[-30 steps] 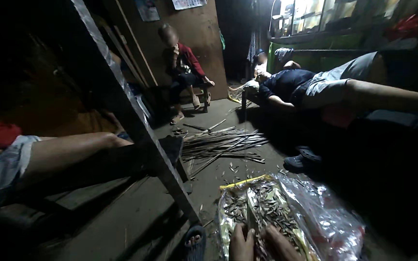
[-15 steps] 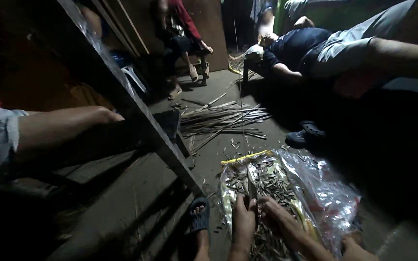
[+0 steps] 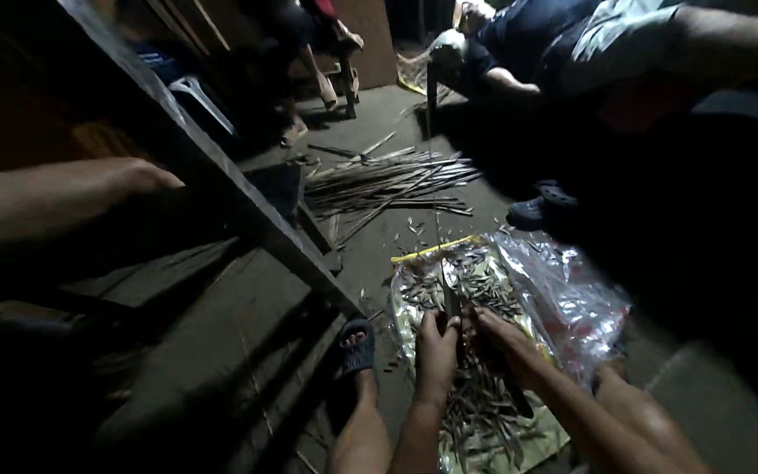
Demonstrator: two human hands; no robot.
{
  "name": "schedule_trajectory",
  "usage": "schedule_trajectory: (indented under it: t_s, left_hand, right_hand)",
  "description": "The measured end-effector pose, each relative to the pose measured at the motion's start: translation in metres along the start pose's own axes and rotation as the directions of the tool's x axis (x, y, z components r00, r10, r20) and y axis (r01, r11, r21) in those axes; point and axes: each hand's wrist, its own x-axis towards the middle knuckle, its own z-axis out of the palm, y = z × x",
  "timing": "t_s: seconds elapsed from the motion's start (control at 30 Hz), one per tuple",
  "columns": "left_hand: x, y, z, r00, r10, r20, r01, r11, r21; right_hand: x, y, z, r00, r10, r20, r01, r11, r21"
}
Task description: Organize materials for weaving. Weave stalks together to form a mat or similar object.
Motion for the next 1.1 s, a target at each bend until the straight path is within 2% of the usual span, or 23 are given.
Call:
schedule_trajectory:
  t_s: [0.1,0.23,0.3,0.6,0.8,0.9,1.1]
  left_hand:
    - [0.005,-0.001,0.0,1.0,-0.005,-0.015,0.004,0.998,-0.055]
    - [0.003,-0.001,0.004,0.994,0.077,-0.072,-0.069,0.992,0.104]
    - [0.002,-0.001,0.006,0.993,0.093,-0.078,-0.083,0.99,0.115]
    - [-0.004,0.002,0.003,0.993,0.102,-0.06,-0.101,0.995,0.011]
    - [-0.003,-0.007,-0.002,0.986,0.147,-0.072,-0.153,0.985,-0.083]
    - [-0.005,-0.006,-0.006,0.995,0.092,-0.037,-0.098,0.975,-0.198]
    - [-0.007,0.004,-0.014,0.999,0.024,0.044,-0.006,0.93,-0.368]
  right_hand:
    - [0.002,-0.004,0.0,1.0,0.003,0.015,-0.003,0.999,0.036]
    - [0.001,-0.004,0.003,0.999,0.014,0.042,-0.016,0.999,0.034]
    - [0.002,-0.003,0.002,0.999,0.023,0.049,-0.024,0.999,0.029]
    - [0.001,-0.004,-0.001,0.997,-0.072,0.024,0.072,0.997,-0.036]
    - [0.001,0.002,-0.004,0.98,-0.194,0.035,0.197,0.961,-0.194]
    - [-0.003,0.001,0.0,0.975,-0.219,0.032,0.22,0.941,-0.259]
    - [0.005,0.007,-0.002,0.946,-0.317,0.072,0.325,0.914,-0.242]
